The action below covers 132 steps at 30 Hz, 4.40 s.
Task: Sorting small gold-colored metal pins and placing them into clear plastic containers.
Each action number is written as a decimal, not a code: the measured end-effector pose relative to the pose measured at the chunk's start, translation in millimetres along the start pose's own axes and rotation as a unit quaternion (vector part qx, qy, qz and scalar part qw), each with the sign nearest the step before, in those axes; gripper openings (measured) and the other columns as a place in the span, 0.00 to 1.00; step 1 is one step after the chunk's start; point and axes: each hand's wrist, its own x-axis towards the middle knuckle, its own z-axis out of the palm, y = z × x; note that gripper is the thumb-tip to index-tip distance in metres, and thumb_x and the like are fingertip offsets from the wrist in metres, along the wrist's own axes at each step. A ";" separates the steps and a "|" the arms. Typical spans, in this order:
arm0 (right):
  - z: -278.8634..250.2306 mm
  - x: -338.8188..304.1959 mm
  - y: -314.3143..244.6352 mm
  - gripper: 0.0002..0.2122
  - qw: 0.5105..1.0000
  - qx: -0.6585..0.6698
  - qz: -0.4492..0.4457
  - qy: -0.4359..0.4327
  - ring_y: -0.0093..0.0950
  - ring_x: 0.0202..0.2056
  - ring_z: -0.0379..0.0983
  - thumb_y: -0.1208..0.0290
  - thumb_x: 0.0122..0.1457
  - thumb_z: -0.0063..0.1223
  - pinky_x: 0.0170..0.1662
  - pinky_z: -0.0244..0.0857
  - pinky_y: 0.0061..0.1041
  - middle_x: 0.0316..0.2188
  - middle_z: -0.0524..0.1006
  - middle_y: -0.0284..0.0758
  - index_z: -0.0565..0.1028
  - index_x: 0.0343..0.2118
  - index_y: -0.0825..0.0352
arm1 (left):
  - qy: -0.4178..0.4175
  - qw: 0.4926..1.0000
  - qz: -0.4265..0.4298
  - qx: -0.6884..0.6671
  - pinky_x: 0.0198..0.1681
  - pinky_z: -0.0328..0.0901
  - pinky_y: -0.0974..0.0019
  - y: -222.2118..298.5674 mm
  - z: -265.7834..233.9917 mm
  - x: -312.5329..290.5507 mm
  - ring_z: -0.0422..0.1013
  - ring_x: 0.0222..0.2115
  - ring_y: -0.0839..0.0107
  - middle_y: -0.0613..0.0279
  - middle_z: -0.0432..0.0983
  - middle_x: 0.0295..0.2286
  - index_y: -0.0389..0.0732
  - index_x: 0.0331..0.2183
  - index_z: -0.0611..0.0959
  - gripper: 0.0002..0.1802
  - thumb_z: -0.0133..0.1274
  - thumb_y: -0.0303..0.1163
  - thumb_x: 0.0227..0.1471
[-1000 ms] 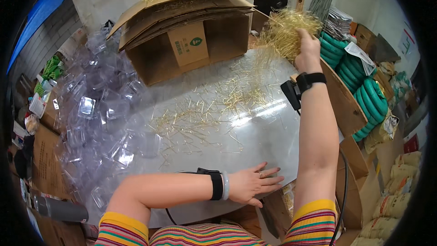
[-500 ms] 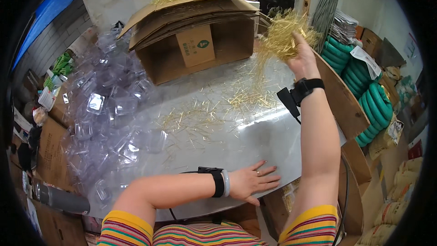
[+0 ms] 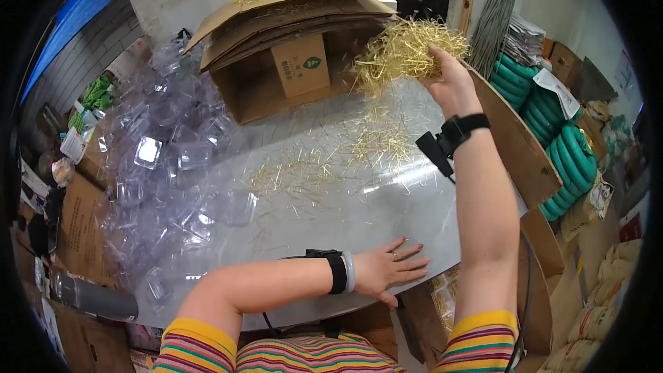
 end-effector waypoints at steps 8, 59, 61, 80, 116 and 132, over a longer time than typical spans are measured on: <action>22.3 -27.3 18.6 0.22 0.964 0.223 0.023 -0.142 0.41 0.54 0.71 0.62 0.62 0.56 0.60 0.64 0.47 0.54 0.73 0.42 0.69 0.55 0.67 | 0.048 0.997 -0.057 0.009 0.66 0.35 0.31 24.8 -25.0 -17.4 0.37 0.68 0.45 0.48 0.43 0.67 0.42 0.65 0.58 0.51 0.50 0.64 0.51; 191.9 -103.7 201.7 0.22 0.977 -0.118 0.157 -0.080 0.36 0.52 0.70 0.64 0.58 0.61 0.57 0.62 0.39 0.50 0.75 0.36 0.71 0.54 0.61 | 0.436 0.760 -0.478 0.056 0.63 0.43 0.29 179.0 59.8 -301.2 0.51 0.63 0.45 0.49 0.64 0.57 0.38 0.51 0.76 0.29 0.59 0.41 0.49; 190.6 -97.4 206.1 0.20 0.988 -0.070 0.103 -0.096 0.38 0.56 0.66 0.61 0.60 0.58 0.62 0.55 0.48 0.55 0.72 0.37 0.71 0.54 0.60 | 0.434 0.763 -0.476 0.052 0.63 0.43 0.29 179.8 59.9 -302.5 0.52 0.62 0.45 0.49 0.64 0.57 0.38 0.51 0.76 0.29 0.60 0.41 0.48; 200.7 -146.9 195.2 0.31 0.980 0.058 0.071 -0.178 0.45 0.63 0.57 0.50 0.59 0.52 0.66 0.35 0.61 0.62 0.65 0.41 0.64 0.61 0.62 | 0.424 0.759 -0.493 0.042 0.61 0.41 0.27 179.9 51.3 -306.0 0.56 0.60 0.47 0.53 0.70 0.52 0.43 0.49 0.80 0.29 0.65 0.43 0.44; 3.7 -254.3 147.7 0.19 0.962 0.029 0.124 -0.241 0.31 0.49 0.73 0.73 0.64 0.49 0.54 0.66 0.35 0.50 0.76 0.36 0.68 0.59 0.63 | 0.207 0.903 -0.287 0.245 0.65 0.45 0.34 135.7 69.4 -108.9 0.50 0.66 0.60 0.65 0.53 0.65 0.50 0.66 0.58 0.37 0.47 0.39 0.57; 72.1 -213.8 75.4 0.14 0.953 -0.112 0.081 -0.268 0.30 0.47 0.74 0.69 0.66 0.49 0.51 0.69 0.35 0.46 0.78 0.36 0.74 0.51 0.68 | 0.185 0.918 -0.253 0.242 0.65 0.46 0.36 123.4 55.7 -107.1 0.61 0.60 0.61 0.62 0.64 0.60 0.47 0.60 0.69 0.27 0.43 0.32 0.58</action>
